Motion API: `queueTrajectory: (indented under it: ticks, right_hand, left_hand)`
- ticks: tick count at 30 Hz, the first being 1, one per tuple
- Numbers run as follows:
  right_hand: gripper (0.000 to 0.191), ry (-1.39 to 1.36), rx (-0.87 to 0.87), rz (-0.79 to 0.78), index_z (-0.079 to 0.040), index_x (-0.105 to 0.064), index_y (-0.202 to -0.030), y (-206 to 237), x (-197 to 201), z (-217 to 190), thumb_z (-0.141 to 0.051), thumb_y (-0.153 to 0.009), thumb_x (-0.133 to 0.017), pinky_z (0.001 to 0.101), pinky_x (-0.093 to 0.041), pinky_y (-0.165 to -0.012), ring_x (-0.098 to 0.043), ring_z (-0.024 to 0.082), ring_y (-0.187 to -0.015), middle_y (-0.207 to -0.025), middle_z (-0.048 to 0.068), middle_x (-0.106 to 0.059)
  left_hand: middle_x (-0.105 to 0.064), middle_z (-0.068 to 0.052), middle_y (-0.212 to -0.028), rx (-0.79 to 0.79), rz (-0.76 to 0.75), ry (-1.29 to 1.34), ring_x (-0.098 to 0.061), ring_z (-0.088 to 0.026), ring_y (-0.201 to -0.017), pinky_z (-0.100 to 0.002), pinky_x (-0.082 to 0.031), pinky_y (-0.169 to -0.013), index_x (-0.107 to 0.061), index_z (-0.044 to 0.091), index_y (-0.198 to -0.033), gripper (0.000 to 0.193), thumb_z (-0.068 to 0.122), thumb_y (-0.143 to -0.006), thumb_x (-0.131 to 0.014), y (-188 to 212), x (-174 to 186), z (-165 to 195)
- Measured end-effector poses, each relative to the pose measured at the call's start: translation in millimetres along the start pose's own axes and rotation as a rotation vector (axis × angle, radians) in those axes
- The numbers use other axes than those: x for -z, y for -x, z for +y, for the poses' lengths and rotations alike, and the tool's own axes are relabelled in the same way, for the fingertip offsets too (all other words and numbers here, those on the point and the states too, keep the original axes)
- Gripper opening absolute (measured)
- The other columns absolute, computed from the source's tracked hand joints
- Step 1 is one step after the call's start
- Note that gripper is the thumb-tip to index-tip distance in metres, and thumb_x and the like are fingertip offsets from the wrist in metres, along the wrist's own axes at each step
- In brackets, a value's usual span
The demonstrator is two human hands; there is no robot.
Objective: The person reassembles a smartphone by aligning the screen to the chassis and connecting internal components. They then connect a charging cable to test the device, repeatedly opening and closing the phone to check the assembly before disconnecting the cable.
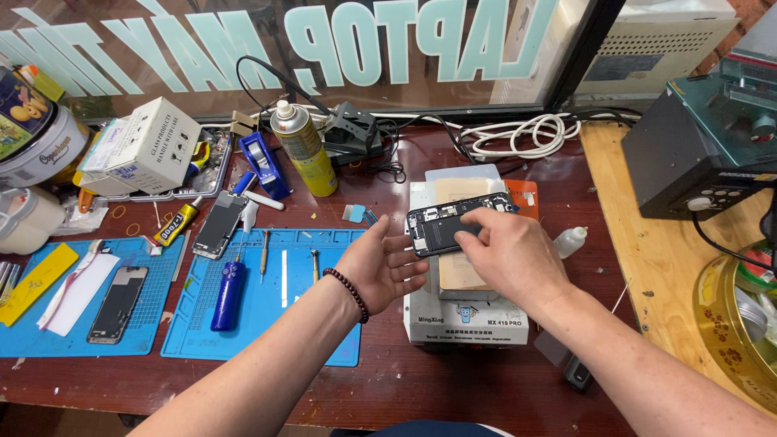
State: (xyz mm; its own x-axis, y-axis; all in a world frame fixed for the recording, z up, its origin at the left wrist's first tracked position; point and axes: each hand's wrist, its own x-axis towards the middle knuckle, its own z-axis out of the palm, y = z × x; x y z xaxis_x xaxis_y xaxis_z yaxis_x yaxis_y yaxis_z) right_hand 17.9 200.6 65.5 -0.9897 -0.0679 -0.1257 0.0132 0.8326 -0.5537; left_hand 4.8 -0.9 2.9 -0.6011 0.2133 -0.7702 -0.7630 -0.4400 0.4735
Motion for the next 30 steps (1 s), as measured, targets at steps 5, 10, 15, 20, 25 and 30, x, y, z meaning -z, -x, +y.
queueTrajectory:
  ticks: [5,10,15,20,25,30]
  right_hand:
    - [0.045,-0.092,0.131,0.111,-0.013,-0.066,-0.128,-25.1,-7.6,-0.9,-0.01,-0.083,-0.066,0.042,-0.058,-0.082,-0.074,0.029,-0.089,-0.1,0.006,-0.078]
    - [0.053,-0.031,0.113,0.086,-0.016,-0.061,-0.135,-35.8,-18.4,-6.4,-0.005,-0.083,-0.063,0.0443,-0.056,-0.086,-0.072,0.03,-0.096,-0.105,0.005,-0.076]
    - [0.054,0.04,0.08,0.057,-0.018,-0.062,-0.135,-38.8,-21.7,-10.1,-0.001,-0.084,-0.061,0.0451,-0.055,-0.09,-0.071,0.03,-0.102,-0.107,0.005,-0.075]
    - [0.055,0.026,0.067,0.029,-0.017,-0.06,-0.137,-40.6,-19.5,-14.2,0.0,-0.085,-0.059,0.0434,-0.056,-0.09,-0.072,0.027,-0.1,-0.103,0.005,-0.075]
    - [0.047,0.009,0.143,0.09,-0.014,-0.064,-0.131,-28.7,-16.5,-18.1,-0.009,-0.084,-0.067,0.0426,-0.056,-0.086,-0.071,0.028,-0.096,-0.103,0.007,-0.075]
    - [0.023,-0.06,0.032,-0.071,-0.013,-0.079,-0.105,-15.6,-18.8,-19.5,-0.026,-0.087,-0.073,0.0327,-0.06,-0.08,-0.077,0.017,-0.085,-0.093,0.004,-0.079]
  left_hand:
    - [-0.062,-0.013,-0.116,-0.002,-0.019,0.001,-0.063,-0.025,-0.093,-0.045,-0.054,-0.091,-0.05,0.0,-0.143,0.071,0.057,-0.104,-0.033,-2.1,1.6,-1.4]
    - [-0.062,-0.013,-0.114,-0.002,-0.022,-0.014,-0.063,-0.025,-0.095,-0.046,-0.054,-0.091,-0.05,0.0,-0.143,0.071,0.057,-0.104,-0.034,-3.1,2.4,-2.0]
    - [-0.062,-0.012,-0.114,0.006,-0.012,-0.027,-0.064,-0.024,-0.096,-0.045,-0.055,-0.091,-0.05,0.001,-0.143,0.07,0.056,-0.104,-0.032,-2.0,0.8,-0.7]
    - [-0.064,-0.012,-0.114,0.023,0.007,-0.031,-0.064,-0.024,-0.097,-0.044,-0.055,-0.089,-0.05,0.001,-0.142,0.07,0.056,-0.104,-0.03,-0.7,0.2,-0.5]
    - [-0.063,-0.012,-0.112,0.018,0.035,-0.028,-0.064,-0.024,-0.097,-0.044,-0.055,-0.091,-0.052,0.001,-0.14,0.067,0.054,-0.105,-0.033,-7.5,6.2,-4.4]
    - [-0.065,-0.009,-0.112,-0.122,0.289,0.018,-0.066,-0.022,-0.091,-0.042,-0.061,-0.086,-0.059,0.003,-0.131,0.036,0.017,-0.098,-0.058,-13.6,15.4,-7.3]
